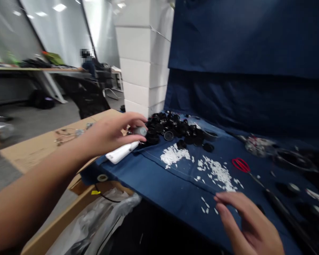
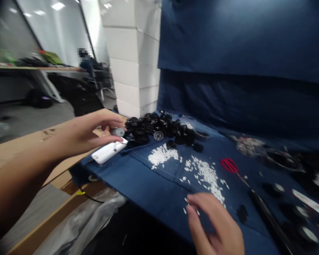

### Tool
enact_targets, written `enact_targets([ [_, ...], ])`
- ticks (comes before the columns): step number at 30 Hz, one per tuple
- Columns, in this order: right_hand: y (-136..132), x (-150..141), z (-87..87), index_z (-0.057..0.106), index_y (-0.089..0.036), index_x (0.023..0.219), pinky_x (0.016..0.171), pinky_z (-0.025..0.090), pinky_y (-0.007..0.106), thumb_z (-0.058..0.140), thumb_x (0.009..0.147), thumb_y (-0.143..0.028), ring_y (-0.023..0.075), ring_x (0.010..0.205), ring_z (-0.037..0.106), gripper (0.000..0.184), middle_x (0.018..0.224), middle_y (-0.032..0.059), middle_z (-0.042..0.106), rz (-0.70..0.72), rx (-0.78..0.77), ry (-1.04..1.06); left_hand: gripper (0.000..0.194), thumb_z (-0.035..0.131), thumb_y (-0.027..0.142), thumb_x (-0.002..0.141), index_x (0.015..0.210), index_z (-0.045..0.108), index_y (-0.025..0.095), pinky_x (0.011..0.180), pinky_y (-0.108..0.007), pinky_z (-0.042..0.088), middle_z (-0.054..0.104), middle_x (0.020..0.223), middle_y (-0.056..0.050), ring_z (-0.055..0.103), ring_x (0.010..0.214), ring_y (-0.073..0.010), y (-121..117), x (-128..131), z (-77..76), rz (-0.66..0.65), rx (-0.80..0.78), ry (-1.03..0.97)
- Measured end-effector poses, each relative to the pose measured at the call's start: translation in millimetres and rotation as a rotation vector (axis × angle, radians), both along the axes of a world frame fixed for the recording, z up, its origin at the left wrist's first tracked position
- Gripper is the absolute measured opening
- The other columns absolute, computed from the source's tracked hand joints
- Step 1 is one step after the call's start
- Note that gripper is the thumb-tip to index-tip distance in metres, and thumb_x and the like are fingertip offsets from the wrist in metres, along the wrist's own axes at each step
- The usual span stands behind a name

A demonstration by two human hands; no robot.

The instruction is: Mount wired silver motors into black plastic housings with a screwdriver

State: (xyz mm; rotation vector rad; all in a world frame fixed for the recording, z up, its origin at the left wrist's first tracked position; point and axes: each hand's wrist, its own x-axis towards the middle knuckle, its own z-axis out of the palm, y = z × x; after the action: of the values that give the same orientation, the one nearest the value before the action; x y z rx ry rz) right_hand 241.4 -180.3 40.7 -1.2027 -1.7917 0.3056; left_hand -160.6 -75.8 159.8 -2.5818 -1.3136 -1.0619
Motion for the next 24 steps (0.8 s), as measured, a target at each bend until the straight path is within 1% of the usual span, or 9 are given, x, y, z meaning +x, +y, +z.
enact_targets([
  [2,16,-6,26.5,0.077,-0.029,0.113,0.076,0.058,0.030,0.071,0.097,-0.044,0.0205,0.086,0.073,0.023,0.099,0.0041,0.076,0.067,-0.152,0.073,0.044,0.079,0.040,0.095,0.133,0.062,0.028,0.084,-0.026,0.054,0.078,0.111,-0.001,0.072,0.096,-0.0165,3,47,-9.5,-0.217,-0.028,0.100],
  [5,46,-13,55.1,0.076,-0.022,0.107,0.070,0.056,0.030,0.057,0.101,-0.063,0.0182,0.075,0.070,0.046,0.090,0.0056,0.074,0.164,-0.583,0.189,0.026,0.068,0.029,0.103,0.128,0.064,0.024,0.086,-0.030,0.053,0.077,0.112,-0.005,0.070,0.098,-0.0189,16,110,-29.8,-0.483,0.062,0.191],
  [7,63,-11,60.8,0.074,-0.018,0.104,0.069,0.055,0.030,0.051,0.102,-0.068,0.0158,0.070,0.066,0.055,0.094,0.0071,0.073,0.250,-0.793,0.310,0.017,0.061,0.027,0.106,0.121,0.065,0.021,0.089,-0.033,0.053,0.077,0.114,-0.008,0.069,0.099,-0.0211,28,142,-42.4,-0.623,0.172,0.177],
  [9,76,-3,57.6,0.073,-0.017,0.101,0.070,0.055,0.029,0.056,0.100,-0.067,0.0137,0.071,0.064,0.053,0.098,0.0074,0.072,0.310,-0.907,0.448,0.015,0.057,0.027,0.108,0.117,0.065,0.019,0.092,-0.035,0.053,0.077,0.117,-0.009,0.068,0.101,-0.0218,42,166,-52.1,-0.706,0.242,0.147],
  [14,93,24,42.2,0.072,-0.021,0.112,0.080,0.060,0.034,0.075,0.092,-0.053,0.0155,0.084,0.062,0.038,0.096,0.0032,0.065,0.335,-0.945,0.617,0.015,0.058,0.022,0.106,0.115,0.067,0.015,0.088,-0.036,0.055,0.073,0.116,-0.013,0.065,0.101,-0.0234,71,199,-67.2,-0.760,0.279,0.142],
  [17,102,32,41.2,0.073,-0.022,0.111,0.083,0.058,0.032,0.082,0.088,-0.049,0.0160,0.088,0.061,0.036,0.097,0.0023,0.066,0.288,-0.907,0.562,0.017,0.057,0.020,0.106,0.119,0.067,0.016,0.084,-0.036,0.054,0.072,0.115,-0.013,0.063,0.096,-0.0228,83,214,-73.3,-0.776,0.284,0.158],
  [19,109,36,43.7,0.075,-0.021,0.106,0.078,0.052,0.028,0.085,0.085,-0.045,0.0144,0.085,0.058,0.033,0.095,0.0020,0.066,0.230,-0.846,0.414,0.018,0.053,0.019,0.107,0.119,0.066,0.018,0.083,-0.034,0.053,0.073,0.114,-0.011,0.063,0.094,-0.0212,89,221,-76.4,-0.786,0.316,0.172],
  [22,115,43,48.2,0.077,-0.020,0.108,0.069,0.043,0.026,0.085,0.085,-0.042,0.0125,0.078,0.050,0.033,0.090,0.0014,0.064,0.098,-0.769,0.265,0.016,0.055,0.026,0.108,0.117,0.066,0.019,0.092,-0.036,0.053,0.073,0.117,-0.010,0.064,0.102,-0.0221,96,218,-81.0,-0.750,0.360,0.112],
  [24,115,50,48.8,0.077,-0.019,0.107,0.066,0.041,0.026,0.085,0.086,-0.041,0.0124,0.076,0.048,0.032,0.087,0.0013,0.061,0.026,-0.767,0.386,0.020,0.056,0.033,0.108,0.113,0.067,0.017,0.096,-0.038,0.051,0.073,0.114,-0.011,0.063,0.106,-0.0234,100,204,-86.0,-0.650,0.287,0.061],
])
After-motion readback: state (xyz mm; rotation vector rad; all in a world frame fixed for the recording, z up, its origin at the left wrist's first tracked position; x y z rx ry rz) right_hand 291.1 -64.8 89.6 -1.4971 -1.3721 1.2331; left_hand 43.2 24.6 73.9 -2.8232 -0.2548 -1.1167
